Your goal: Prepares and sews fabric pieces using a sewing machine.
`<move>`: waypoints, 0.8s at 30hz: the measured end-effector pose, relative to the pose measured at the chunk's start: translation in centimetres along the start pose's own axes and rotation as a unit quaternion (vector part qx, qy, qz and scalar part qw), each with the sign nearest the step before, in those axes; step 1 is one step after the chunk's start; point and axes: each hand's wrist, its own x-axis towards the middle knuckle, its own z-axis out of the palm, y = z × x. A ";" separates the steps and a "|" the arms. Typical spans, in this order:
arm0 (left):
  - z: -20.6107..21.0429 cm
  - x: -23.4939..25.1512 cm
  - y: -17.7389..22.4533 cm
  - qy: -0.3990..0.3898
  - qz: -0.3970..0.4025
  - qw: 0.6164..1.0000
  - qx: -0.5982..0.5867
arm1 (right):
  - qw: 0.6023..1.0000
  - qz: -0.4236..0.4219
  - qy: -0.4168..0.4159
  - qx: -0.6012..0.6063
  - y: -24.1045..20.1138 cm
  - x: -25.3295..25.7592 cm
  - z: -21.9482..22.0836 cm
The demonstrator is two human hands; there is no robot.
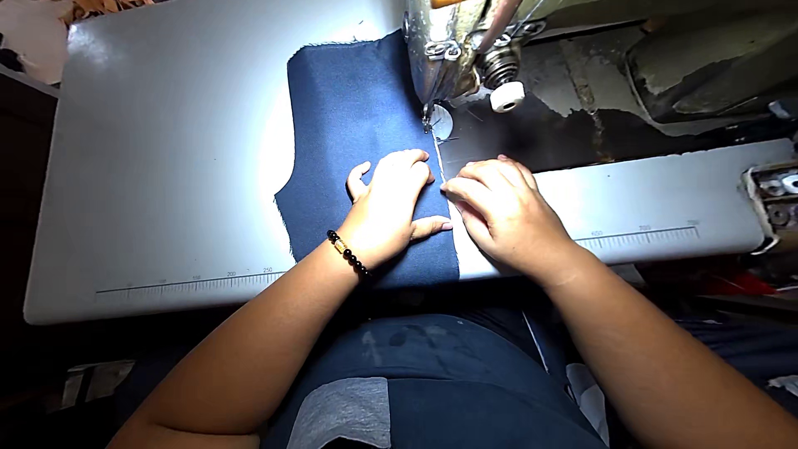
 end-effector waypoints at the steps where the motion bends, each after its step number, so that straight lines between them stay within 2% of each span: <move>1: 0.0 0.0 -0.1 -0.001 0.000 1.000 -0.001 | 1.000 -0.005 -0.002 -0.003 0.1 0.0 0.0; 7: -0.3 1.3 -1.4 -0.012 0.018 1.000 -0.019 | 1.000 0.010 -0.029 -0.003 0.6 1.4 -0.3; 14: -2.1 6.2 -4.3 -0.030 0.030 0.999 0.008 | 0.993 0.071 -0.069 -0.064 1.2 5.2 -0.3; 19: -2.6 9.4 -6.0 -0.014 0.015 0.999 0.031 | 0.991 0.093 -0.064 -0.065 1.2 3.9 -0.8; 21: -2.7 9.8 -6.2 -0.014 0.007 0.999 0.031 | 0.995 0.081 -0.041 -0.036 1.7 2.4 -2.8; 24: -2.9 9.1 -5.3 -0.031 -0.007 0.998 0.054 | 0.994 0.056 0.090 -0.022 3.6 -0.3 -8.7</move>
